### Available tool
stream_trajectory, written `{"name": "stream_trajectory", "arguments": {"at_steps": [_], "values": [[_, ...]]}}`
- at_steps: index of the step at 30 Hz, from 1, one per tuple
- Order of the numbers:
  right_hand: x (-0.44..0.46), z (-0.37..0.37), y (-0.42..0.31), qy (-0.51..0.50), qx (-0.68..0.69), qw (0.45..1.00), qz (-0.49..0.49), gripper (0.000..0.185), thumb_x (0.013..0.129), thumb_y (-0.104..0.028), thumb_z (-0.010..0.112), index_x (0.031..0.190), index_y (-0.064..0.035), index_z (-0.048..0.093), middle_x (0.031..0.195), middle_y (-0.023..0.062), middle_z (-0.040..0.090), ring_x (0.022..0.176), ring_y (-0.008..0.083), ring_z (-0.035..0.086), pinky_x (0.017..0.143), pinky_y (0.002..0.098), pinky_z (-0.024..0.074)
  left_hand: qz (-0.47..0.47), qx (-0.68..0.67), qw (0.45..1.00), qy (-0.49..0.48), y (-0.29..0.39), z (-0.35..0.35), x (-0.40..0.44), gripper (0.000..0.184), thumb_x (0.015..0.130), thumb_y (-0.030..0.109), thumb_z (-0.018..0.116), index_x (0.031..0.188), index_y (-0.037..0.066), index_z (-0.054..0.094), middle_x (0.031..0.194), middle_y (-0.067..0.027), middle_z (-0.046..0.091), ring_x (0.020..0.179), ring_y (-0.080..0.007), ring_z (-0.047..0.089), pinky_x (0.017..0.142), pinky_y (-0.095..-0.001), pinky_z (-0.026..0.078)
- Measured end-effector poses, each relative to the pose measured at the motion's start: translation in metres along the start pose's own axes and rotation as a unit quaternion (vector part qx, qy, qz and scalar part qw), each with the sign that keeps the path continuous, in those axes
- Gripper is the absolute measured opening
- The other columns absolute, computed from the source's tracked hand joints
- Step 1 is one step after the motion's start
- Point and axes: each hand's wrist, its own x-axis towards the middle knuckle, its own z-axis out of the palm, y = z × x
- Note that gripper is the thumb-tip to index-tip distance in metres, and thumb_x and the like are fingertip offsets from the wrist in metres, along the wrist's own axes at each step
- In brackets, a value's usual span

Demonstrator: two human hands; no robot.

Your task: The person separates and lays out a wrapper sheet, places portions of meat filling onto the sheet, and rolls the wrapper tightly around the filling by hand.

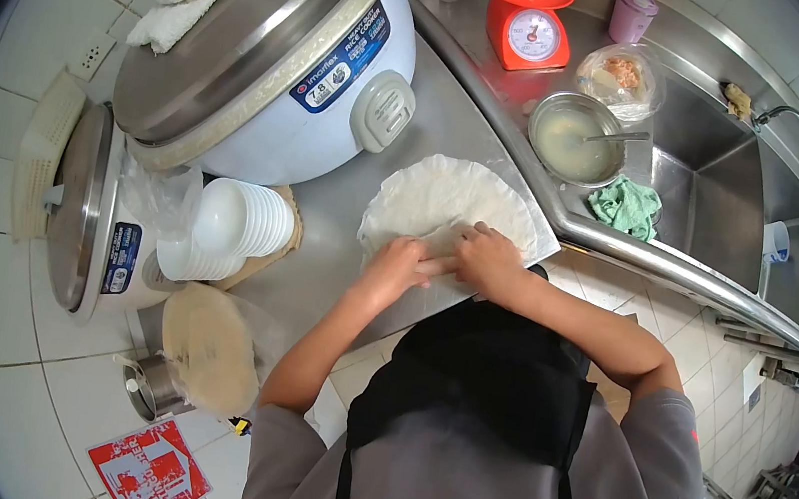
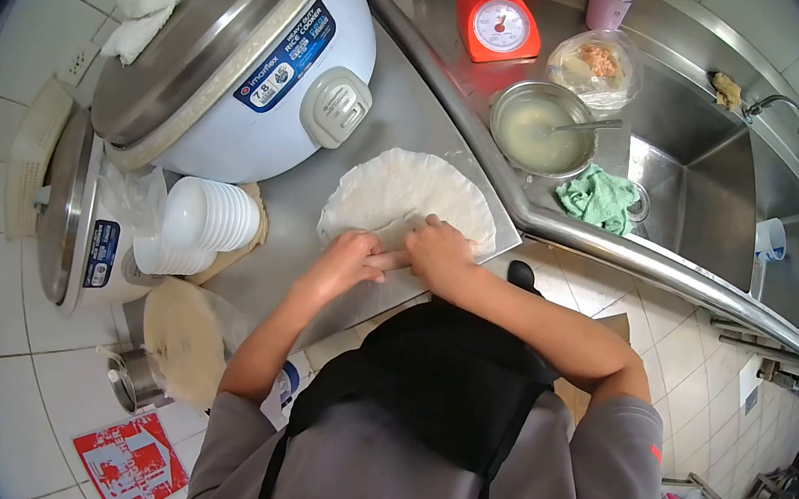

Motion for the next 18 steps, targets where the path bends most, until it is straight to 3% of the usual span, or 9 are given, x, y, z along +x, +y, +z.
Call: {"name": "stream_trajectory", "arguments": {"at_steps": [7,10,13,14,18], "values": [[-0.029,-0.014,0.034,0.041,0.057,0.998,0.009,0.029,0.063,-0.018,0.074,0.086,-0.0030,0.063,0.096,0.0097,0.060,0.099,0.0272,0.055,0.082,0.0358,0.0495,-0.010,0.004,1.000,0.024,-0.014,-0.011,-0.021,0.031,0.065,0.012,0.077,0.088,-0.003,0.062,0.089,-0.0179,0.061,0.088,-0.0358,0.058,0.077,-0.0407,0.045],[-0.046,-0.009,0.040,0.091,0.003,0.996,0.017,0.028,0.063,-0.015,0.073,0.086,-0.0032,0.062,0.097,0.0094,0.057,0.097,0.0269,0.054,0.081,0.0358,0.0485,-0.022,-0.004,0.999,0.027,-0.007,-0.014,-0.026,0.030,0.066,0.007,0.075,0.091,-0.002,0.060,0.093,-0.0185,0.060,0.091,-0.0374,0.057,0.079,-0.0435,0.045],[-0.054,-0.010,0.023,0.201,0.073,0.976,-0.036,0.025,0.065,-0.012,0.070,0.086,-0.0033,0.061,0.096,0.0090,0.053,0.093,0.0263,0.053,0.080,0.0356,0.0474,-0.001,-0.002,0.999,0.044,-0.013,-0.007,-0.025,0.031,0.066,0.008,0.075,0.092,-0.002,0.060,0.092,-0.0180,0.060,0.091,-0.0375,0.056,0.079,-0.0435,0.045],[-0.048,-0.011,0.013,0.247,0.099,0.958,-0.106,0.026,0.066,-0.012,0.068,0.089,-0.0039,0.060,0.092,0.0081,0.051,0.088,0.0251,0.052,0.077,0.0354,0.0472,0.008,-0.002,0.999,0.047,-0.013,-0.006,-0.025,0.032,0.066,0.008,0.075,0.093,-0.002,0.060,0.092,-0.0180,0.060,0.091,-0.0375,0.056,0.079,-0.0434,0.045],[-0.025,0.016,0.001,0.255,0.082,0.951,-0.153,0.021,0.072,-0.011,0.062,0.091,-0.0033,0.060,0.088,0.0067,0.050,0.084,0.0220,0.052,0.070,0.0321,0.0482,-0.016,0.014,1.000,0.023,-0.009,-0.017,-0.030,0.033,0.068,0.009,0.074,0.095,-0.002,0.059,0.094,-0.0169,0.060,0.093,-0.0368,0.055,0.080,-0.0435,0.044]]}}
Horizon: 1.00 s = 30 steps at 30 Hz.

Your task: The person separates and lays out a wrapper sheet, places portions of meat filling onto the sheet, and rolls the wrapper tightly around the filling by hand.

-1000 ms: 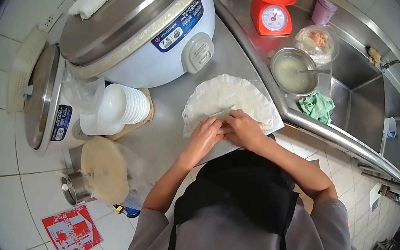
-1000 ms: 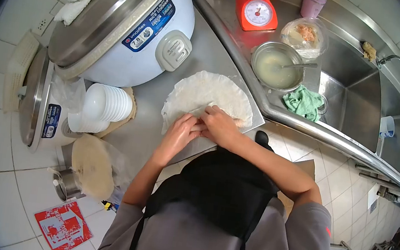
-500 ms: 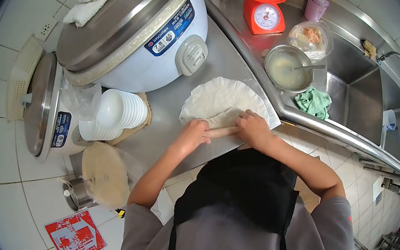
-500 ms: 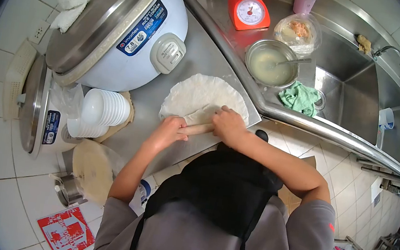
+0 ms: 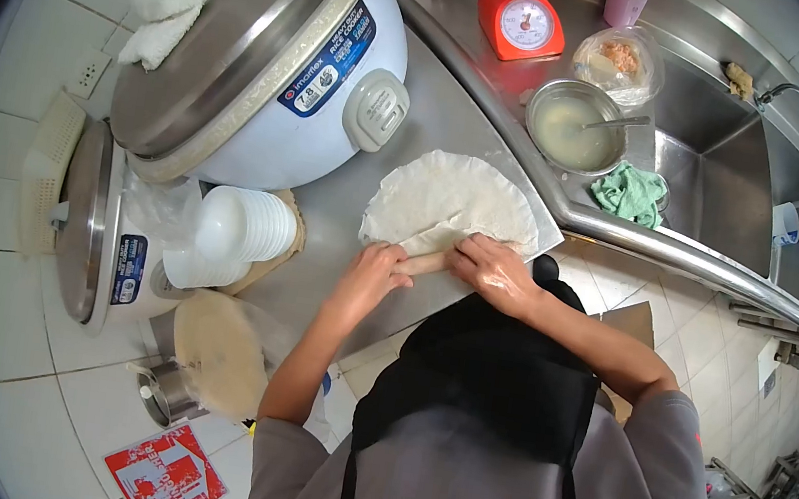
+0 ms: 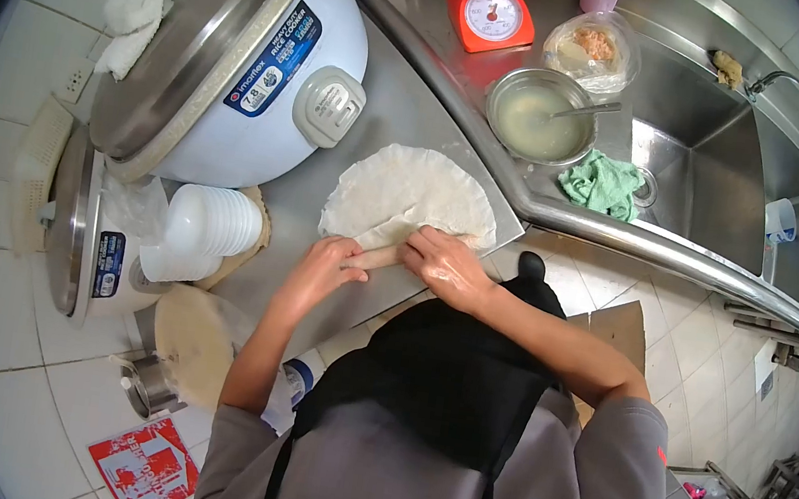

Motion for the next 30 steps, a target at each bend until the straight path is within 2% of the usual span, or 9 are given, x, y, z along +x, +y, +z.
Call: {"name": "stream_trajectory", "arguments": {"at_steps": [1,4,7,17,20,23,26,29,30], "values": [[-0.001,0.004,0.003,0.003,-0.011,1.000,-0.009,0.020,0.072,-0.012,0.062,0.090,-0.0029,0.060,0.087,0.0066,0.050,0.084,0.0219,0.052,0.069,0.0319,0.0481,-0.018,0.005,1.000,-0.014,0.003,-0.004,0.000,0.033,0.069,0.010,0.074,0.095,-0.002,0.059,0.094,-0.0164,0.060,0.094,-0.0365,0.055,0.081,-0.0437,0.044],[-0.001,0.006,0.007,-0.006,-0.010,1.000,0.011,0.019,0.074,-0.013,0.061,0.089,-0.0018,0.060,0.086,0.0064,0.051,0.084,0.0217,0.052,0.069,0.0324,0.0479,0.000,0.108,0.985,0.131,0.004,0.001,-0.012,0.041,0.070,0.013,0.073,0.106,-0.002,0.059,0.103,-0.0160,0.060,0.098,-0.0332,0.055,0.084,-0.0414,0.043],[0.002,0.011,0.012,-0.010,0.005,1.000,0.025,0.021,0.074,-0.013,0.060,0.091,-0.0011,0.060,0.086,0.0062,0.051,0.085,0.0218,0.051,0.071,0.0328,0.0474,0.101,0.090,0.961,0.243,0.022,0.038,-0.007,0.042,0.073,0.012,0.070,0.112,0.000,0.057,0.109,-0.0145,0.058,0.103,-0.0309,0.054,0.087,-0.0410,0.042],[0.006,0.003,0.017,-0.031,-0.004,0.999,-0.009,0.022,0.079,-0.014,0.056,0.096,-0.0010,0.061,0.089,0.0077,0.051,0.086,0.0234,0.051,0.074,0.0337,0.0453,0.121,0.111,0.954,0.250,0.022,0.060,0.010,0.039,0.078,0.003,0.063,0.116,-0.001,0.054,0.113,-0.0135,0.054,0.105,-0.0300,0.052,0.087,-0.0388,0.043],[0.013,0.002,0.024,-0.024,0.034,0.999,0.002,0.023,0.079,-0.013,0.055,0.098,-0.0004,0.060,0.090,0.0085,0.052,0.086,0.0233,0.052,0.074,0.0335,0.0458,0.152,0.100,0.939,0.293,0.020,0.073,0.014,0.042,0.078,0.002,0.062,0.119,-0.002,0.053,0.114,-0.0146,0.052,0.105,-0.0308,0.051,0.087,-0.0387,0.043],[0.016,0.004,0.025,-0.008,0.010,1.000,0.013,0.025,0.078,-0.013,0.056,0.099,0.0001,0.060,0.090,0.0087,0.052,0.086,0.0228,0.052,0.073,0.0332,0.0462,0.126,0.117,0.948,0.267,0.017,0.071,0.021,0.044,0.079,0.003,0.062,0.121,-0.002,0.051,0.113,-0.0154,0.052,0.104,-0.0312,0.051,0.088,-0.0385,0.043],[0.014,-0.002,0.024,0.024,-0.014,0.997,-0.072,0.026,0.078,-0.012,0.056,0.101,0.0005,0.060,0.090,0.0088,0.052,0.086,0.0232,0.053,0.074,0.0332,0.0465,0.140,0.111,0.953,0.243,0.010,0.069,0.026,0.046,0.078,0.002,0.062,0.123,-0.003,0.050,0.114,-0.0155,0.051,0.104,-0.0311,0.051,0.088,-0.0385,0.043],[0.014,0.008,0.037,-0.018,0.003,0.998,-0.057,0.028,0.077,-0.013,0.056,0.102,0.0004,0.060,0.090,0.0085,0.052,0.086,0.0230,0.053,0.075,0.0332,0.0466,0.103,0.070,0.972,0.198,0.018,0.057,0.023,0.046,0.083,0.001,0.050,0.128,-0.004,0.043,0.117,-0.0152,0.048,0.111,-0.0307,0.047,0.095,-0.0389,0.039],[0.018,0.008,0.039,-0.029,0.008,0.998,-0.046,0.029,0.077,-0.013,0.057,0.102,0.0004,0.060,0.090,0.0083,0.053,0.086,0.0229,0.053,0.075,0.0333,0.0466,0.112,0.079,0.966,0.218,0.020,0.056,0.022,0.047,0.082,0.001,0.050,0.128,-0.004,0.043,0.118,-0.0153,0.048,0.112,-0.0306,0.047,0.095,-0.0390,0.039]]}}
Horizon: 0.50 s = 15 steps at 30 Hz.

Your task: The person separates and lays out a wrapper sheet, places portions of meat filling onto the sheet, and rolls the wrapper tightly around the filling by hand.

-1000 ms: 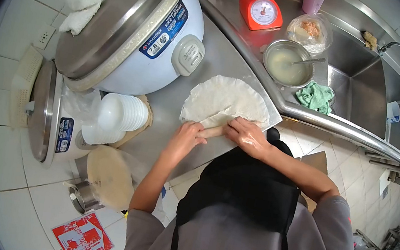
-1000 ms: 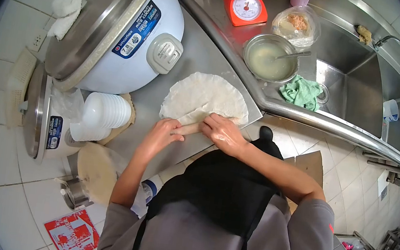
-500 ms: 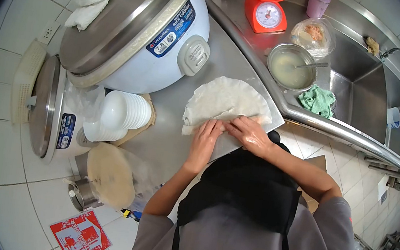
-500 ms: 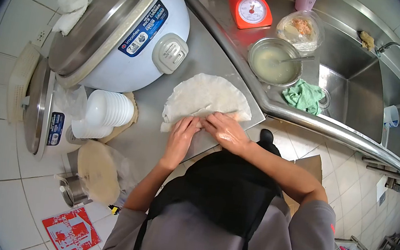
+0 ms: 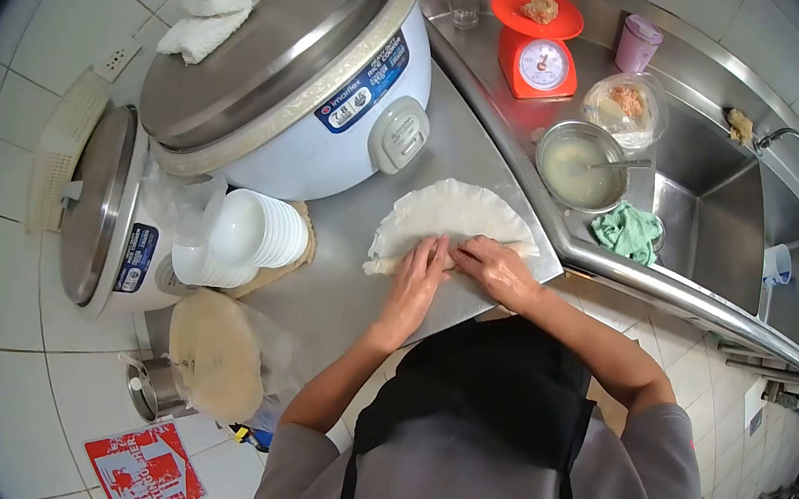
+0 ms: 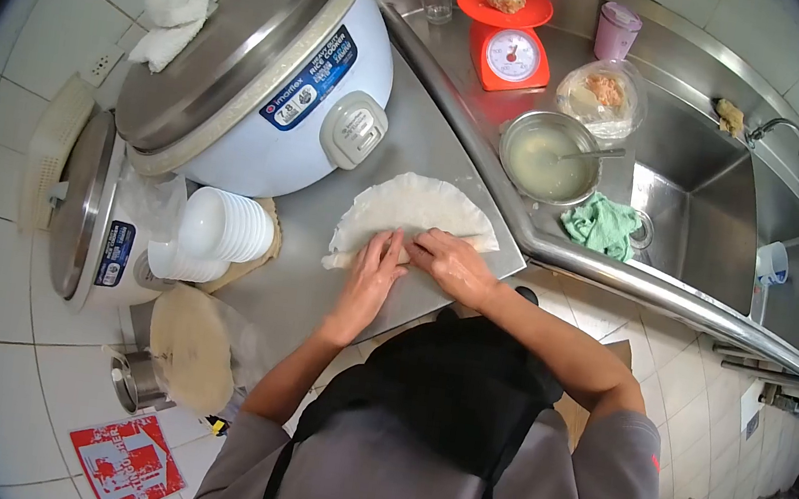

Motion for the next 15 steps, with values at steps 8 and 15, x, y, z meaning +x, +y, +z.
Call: {"name": "stream_trajectory", "arguments": {"at_steps": [8,15], "values": [[0.006,-0.005,0.001,0.031,-0.038,0.999,-0.012,0.025,0.079,-0.014,0.057,0.100,-0.0006,0.061,0.089,0.0077,0.053,0.086,0.0229,0.053,0.076,0.0336,0.0465,0.028,0.057,0.998,0.019,-0.018,0.025,0.003,0.051,0.081,0.003,0.052,0.130,-0.003,0.041,0.122,-0.0154,0.046,0.114,-0.0302,0.046,0.098,-0.0386,0.038],[0.017,-0.007,0.021,0.002,0.035,0.999,0.005,0.029,0.079,-0.014,0.058,0.104,-0.0010,0.060,0.090,0.0090,0.053,0.088,0.0240,0.052,0.077,0.0347,0.0459,0.033,0.062,0.996,0.060,-0.011,0.025,0.012,0.050,0.082,0.005,0.056,0.129,-0.003,0.042,0.121,-0.0163,0.047,0.112,-0.0311,0.047,0.096,-0.0406,0.039]]}}
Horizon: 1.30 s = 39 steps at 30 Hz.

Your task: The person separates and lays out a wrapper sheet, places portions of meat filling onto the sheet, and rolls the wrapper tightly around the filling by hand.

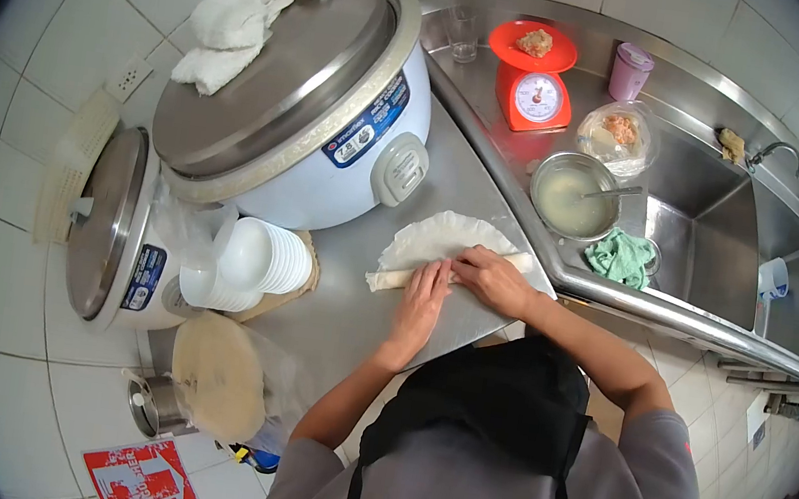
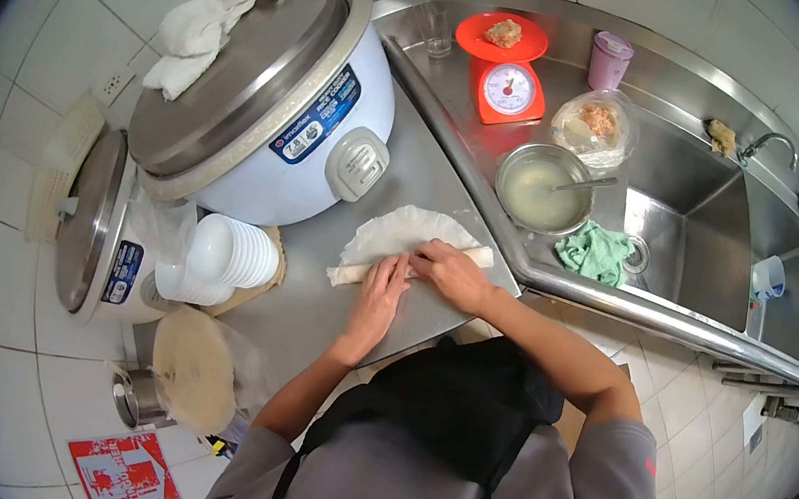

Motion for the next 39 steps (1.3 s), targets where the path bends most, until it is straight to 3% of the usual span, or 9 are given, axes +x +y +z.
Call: {"name": "stream_trajectory", "arguments": {"at_steps": [3,9,15,24,27,29,31,37,39], "values": [[0.002,-0.005,-0.005,0.057,-0.071,0.996,-0.014,0.026,0.080,-0.014,0.058,0.103,-0.0015,0.060,0.091,0.0098,0.053,0.088,0.0248,0.053,0.077,0.0353,0.0458,-0.010,-0.022,1.000,-0.015,-0.009,0.006,0.007,0.050,0.083,0.007,0.058,0.129,-0.002,0.042,0.121,-0.0163,0.047,0.112,-0.0315,0.047,0.095,-0.0411,0.039],[0.000,-0.006,0.012,-0.040,-0.031,0.999,0.016,0.027,0.080,-0.018,0.060,0.102,-0.0023,0.062,0.092,0.0105,0.053,0.088,0.0259,0.053,0.078,0.0359,0.0451,-0.008,-0.021,1.000,0.006,-0.005,-0.002,0.017,0.049,0.081,0.007,0.060,0.127,-0.002,0.044,0.118,-0.0167,0.048,0.110,-0.0334,0.047,0.094,-0.0413,0.039],[0.008,-0.017,0.015,0.035,-0.064,0.997,-0.015,0.024,0.081,-0.018,0.059,0.098,-0.0006,0.062,0.090,0.0101,0.053,0.088,0.0248,0.053,0.079,0.0343,0.0446,-0.020,-0.045,0.999,0.002,-0.010,0.009,0.028,0.050,0.079,0.005,0.063,0.126,-0.002,0.046,0.116,-0.0161,0.049,0.108,-0.0339,0.048,0.092,-0.0415,0.041],[0.000,-0.015,0.028,-0.069,0.005,0.998,0.012,0.026,0.080,-0.020,0.061,0.097,-0.0006,0.063,0.093,0.0116,0.056,0.092,0.0281,0.056,0.081,0.0350,0.0456,-0.037,-0.049,0.998,-0.013,0.000,0.004,0.031,0.045,0.078,0.004,0.063,0.120,0.000,0.050,0.114,-0.0141,0.050,0.108,-0.0309,0.048,0.091,-0.0397,0.040],[-0.011,-0.055,0.038,0.040,0.012,0.997,0.069,0.023,0.081,-0.020,0.060,0.095,-0.0011,0.063,0.099,0.0121,0.059,0.094,0.0303,0.056,0.082,0.0364,0.0459,-0.040,-0.054,0.997,-0.036,0.000,-0.004,0.032,0.042,0.078,0.005,0.063,0.118,0.001,0.052,0.113,-0.0128,0.051,0.107,-0.0299,0.049,0.091,-0.0386,0.041],[-0.026,-0.099,0.058,0.065,-0.047,0.975,0.207,0.029,0.087,-0.026,0.055,0.099,-0.0016,0.063,0.109,0.0124,0.060,0.106,0.0326,0.053,0.091,0.0427,0.0412,-0.033,-0.043,0.998,-0.026,0.000,-0.003,0.033,0.040,0.078,0.005,0.063,0.117,0.001,0.053,0.112,-0.0123,0.052,0.106,-0.0294,0.050,0.091,-0.0382,0.041],[-0.067,-0.098,0.106,0.041,-0.297,0.928,0.220,0.039,0.091,-0.035,0.049,0.104,-0.0015,0.064,0.115,0.0124,0.060,0.120,0.0344,0.045,0.101,0.0499,0.0321,-0.036,-0.043,0.998,-0.036,-0.001,-0.004,0.035,0.042,0.077,0.006,0.064,0.117,0.002,0.053,0.111,-0.0125,0.052,0.106,-0.0301,0.050,0.091,-0.0380,0.041],[-0.075,-0.127,0.109,-0.153,-0.240,0.918,0.276,0.034,0.091,-0.034,0.049,0.103,-0.0065,0.066,0.114,0.0129,0.060,0.129,0.0341,0.036,0.107,0.0542,0.0228,-0.046,-0.030,0.997,-0.049,-0.002,-0.001,0.032,0.043,0.076,0.005,0.065,0.117,0.002,0.052,0.111,-0.0125,0.052,0.105,-0.0306,0.050,0.090,-0.0384,0.042],[-0.069,-0.138,0.111,-0.045,-0.278,0.929,0.241,0.026,0.086,-0.029,0.057,0.097,-0.0078,0.069,0.109,0.0129,0.063,0.120,0.0332,0.046,0.101,0.0510,0.0321,-0.048,-0.040,0.997,-0.048,0.004,-0.004,0.027,0.042,0.076,0.005,0.064,0.116,0.001,0.052,0.110,-0.0128,0.052,0.105,-0.0305,0.050,0.090,-0.0386,0.042]]}}
